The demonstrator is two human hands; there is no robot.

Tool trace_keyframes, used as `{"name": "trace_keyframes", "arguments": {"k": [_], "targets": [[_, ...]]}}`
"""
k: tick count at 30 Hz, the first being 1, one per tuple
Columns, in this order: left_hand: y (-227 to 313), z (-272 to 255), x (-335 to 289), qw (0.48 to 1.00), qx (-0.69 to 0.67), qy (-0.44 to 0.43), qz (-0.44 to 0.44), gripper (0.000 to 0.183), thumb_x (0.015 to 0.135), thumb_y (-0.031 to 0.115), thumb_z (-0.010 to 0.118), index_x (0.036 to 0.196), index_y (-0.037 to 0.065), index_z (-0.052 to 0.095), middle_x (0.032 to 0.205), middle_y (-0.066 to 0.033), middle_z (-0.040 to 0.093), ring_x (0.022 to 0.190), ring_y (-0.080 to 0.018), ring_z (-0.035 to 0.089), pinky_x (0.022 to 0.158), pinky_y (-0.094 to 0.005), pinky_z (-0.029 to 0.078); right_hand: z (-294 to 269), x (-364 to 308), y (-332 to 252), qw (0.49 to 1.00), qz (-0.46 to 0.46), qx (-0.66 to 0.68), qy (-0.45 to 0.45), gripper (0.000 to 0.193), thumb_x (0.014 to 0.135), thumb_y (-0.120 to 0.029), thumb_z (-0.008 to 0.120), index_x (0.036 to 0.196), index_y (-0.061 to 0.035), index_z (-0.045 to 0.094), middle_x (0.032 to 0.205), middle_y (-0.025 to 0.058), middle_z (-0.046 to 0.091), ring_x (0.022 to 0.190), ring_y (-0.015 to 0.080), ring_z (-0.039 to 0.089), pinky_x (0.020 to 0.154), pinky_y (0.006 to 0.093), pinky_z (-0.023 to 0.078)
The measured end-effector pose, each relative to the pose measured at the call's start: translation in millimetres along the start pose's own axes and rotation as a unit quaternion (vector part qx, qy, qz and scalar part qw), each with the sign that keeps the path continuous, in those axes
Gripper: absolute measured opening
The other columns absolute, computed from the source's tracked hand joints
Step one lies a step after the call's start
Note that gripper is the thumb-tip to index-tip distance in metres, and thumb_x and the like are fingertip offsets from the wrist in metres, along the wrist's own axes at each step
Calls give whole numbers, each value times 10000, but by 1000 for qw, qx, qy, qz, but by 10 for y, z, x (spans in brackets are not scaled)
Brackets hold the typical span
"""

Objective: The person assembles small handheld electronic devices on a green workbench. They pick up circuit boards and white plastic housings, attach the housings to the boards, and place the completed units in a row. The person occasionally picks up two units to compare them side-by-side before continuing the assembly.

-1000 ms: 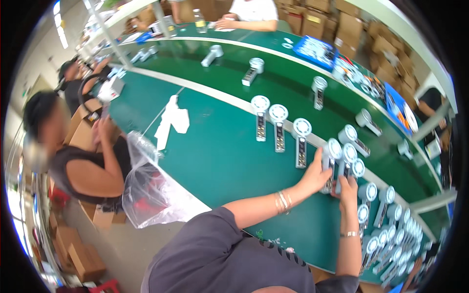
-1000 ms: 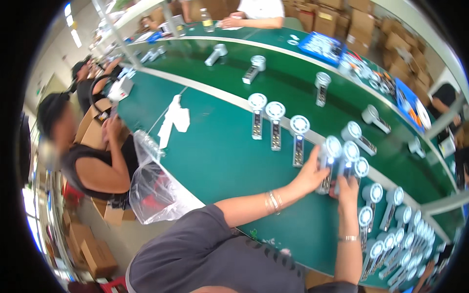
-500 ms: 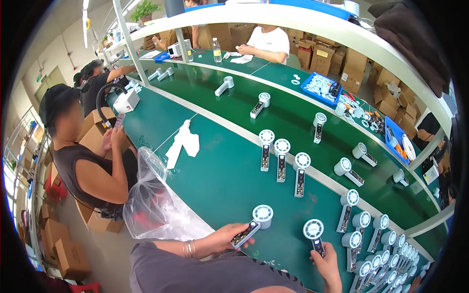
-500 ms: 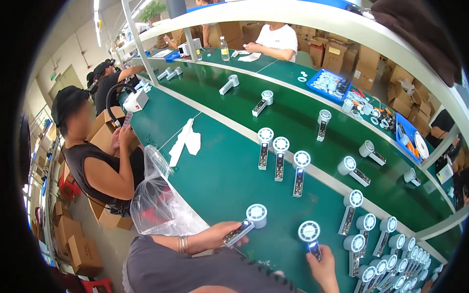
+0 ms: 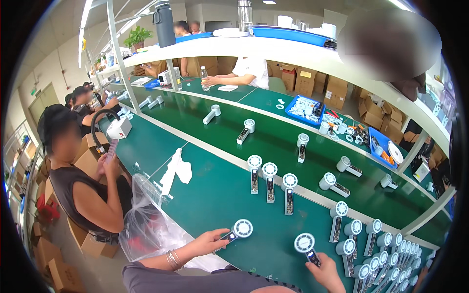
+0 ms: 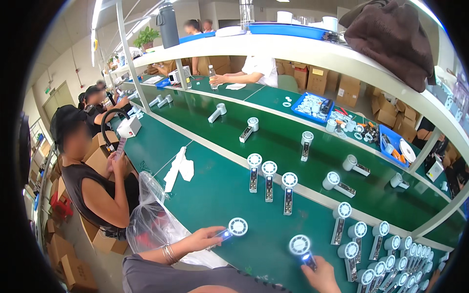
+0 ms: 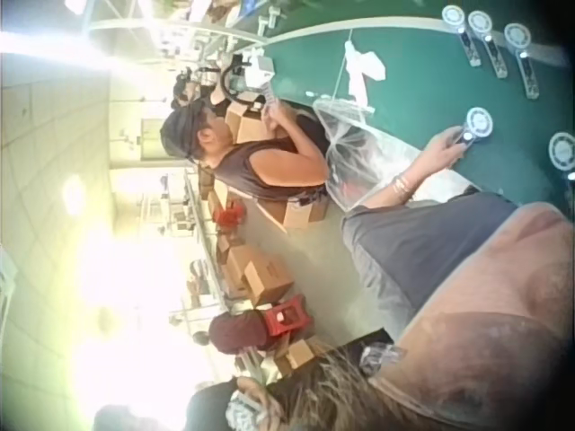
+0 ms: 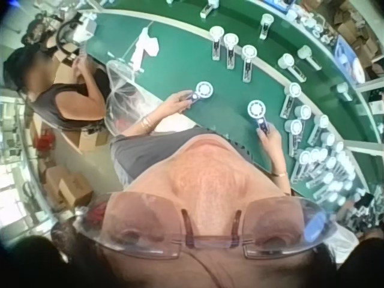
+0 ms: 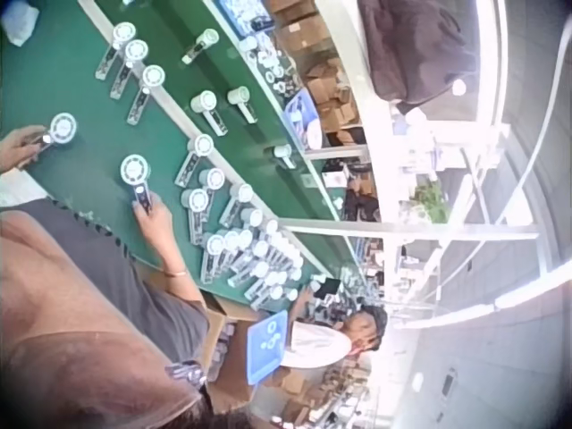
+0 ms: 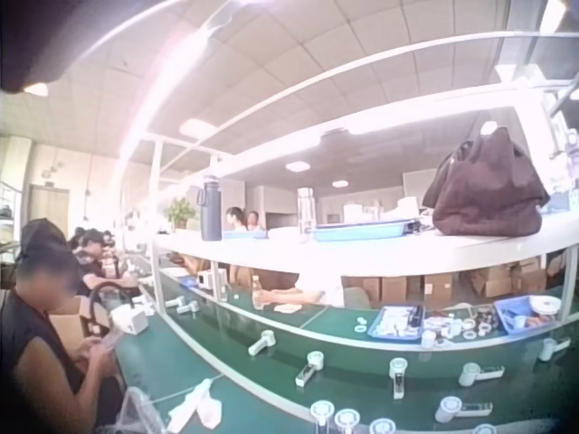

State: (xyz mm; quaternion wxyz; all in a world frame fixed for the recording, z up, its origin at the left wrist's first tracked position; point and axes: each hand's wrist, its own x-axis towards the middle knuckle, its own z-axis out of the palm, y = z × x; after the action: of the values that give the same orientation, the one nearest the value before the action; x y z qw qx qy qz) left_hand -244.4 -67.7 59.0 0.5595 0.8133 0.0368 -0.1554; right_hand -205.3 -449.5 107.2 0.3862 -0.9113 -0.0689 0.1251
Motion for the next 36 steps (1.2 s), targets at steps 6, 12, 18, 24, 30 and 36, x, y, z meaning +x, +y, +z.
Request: {"name": "trace_keyframes", "arguments": {"k": [6, 12, 18, 24, 30, 36], "targets": [[2, 85, -72, 997, -67, 31, -17, 505, 851, 168, 594, 1310, 46, 421, 970, -56, 627, 812, -101, 568, 700, -247, 479, 75, -35, -8, 999, -47, -14, -15, 348, 771, -236, 642, 981, 28, 558, 703, 153, 597, 638, 250, 582, 613, 356, 465], [234, 65, -351, 988, -52, 114, 92, 459, 794, 96, 658, 1233, 56, 532, 1076, -77, 628, 921, -126, 580, 834, -275, 464, -15, -186, -117, 999, -36, 10, -26, 377, 740, -249, 694, 961, 35, 582, 735, 164, 611, 662, 244, 599, 618, 327, 468], [382, -242, -417, 997, 53, 29, 41, 462, 766, 102, 676, 1212, 92, 559, 958, -98, 665, 863, -123, 593, 774, -272, 469, 29, -264, -121, 998, -41, -9, -51, 359, 746, -245, 696, 942, 33, 583, 746, 147, 609, 675, 211, 584, 621, 324, 463], [89, -249, -384, 989, 134, 55, -6, 474, 749, 74, 680, 1209, 79, 563, 1042, -115, 641, 902, -110, 584, 779, -245, 458, 118, -30, 87, 997, -24, -3, -73, 334, 745, -202, 691, 970, 24, 592, 778, 128, 633, 681, 191, 594, 627, 309, 470], [662, -51, -398, 871, -100, 391, 279, 279, 660, 19, 707, 923, -28, 627, 862, -74, 640, 755, -89, 579, 642, -222, 437, -84, -93, -759, 889, -217, 339, 217, 238, 779, -53, 453, 991, 42, 505, 670, 79, 524, 523, 110, 475, 456, 216, 387], [979, -199, -388, 924, -3, 257, 283, 466, 700, 5, 700, 1147, -19, 572, 856, -81, 622, 734, -103, 539, 640, -229, 441, -110, -227, -703, 920, -244, 240, 192, 239, 803, -118, 513, 986, 35, 521, 682, 77, 525, 533, 115, 487, 458, 212, 383]]}}
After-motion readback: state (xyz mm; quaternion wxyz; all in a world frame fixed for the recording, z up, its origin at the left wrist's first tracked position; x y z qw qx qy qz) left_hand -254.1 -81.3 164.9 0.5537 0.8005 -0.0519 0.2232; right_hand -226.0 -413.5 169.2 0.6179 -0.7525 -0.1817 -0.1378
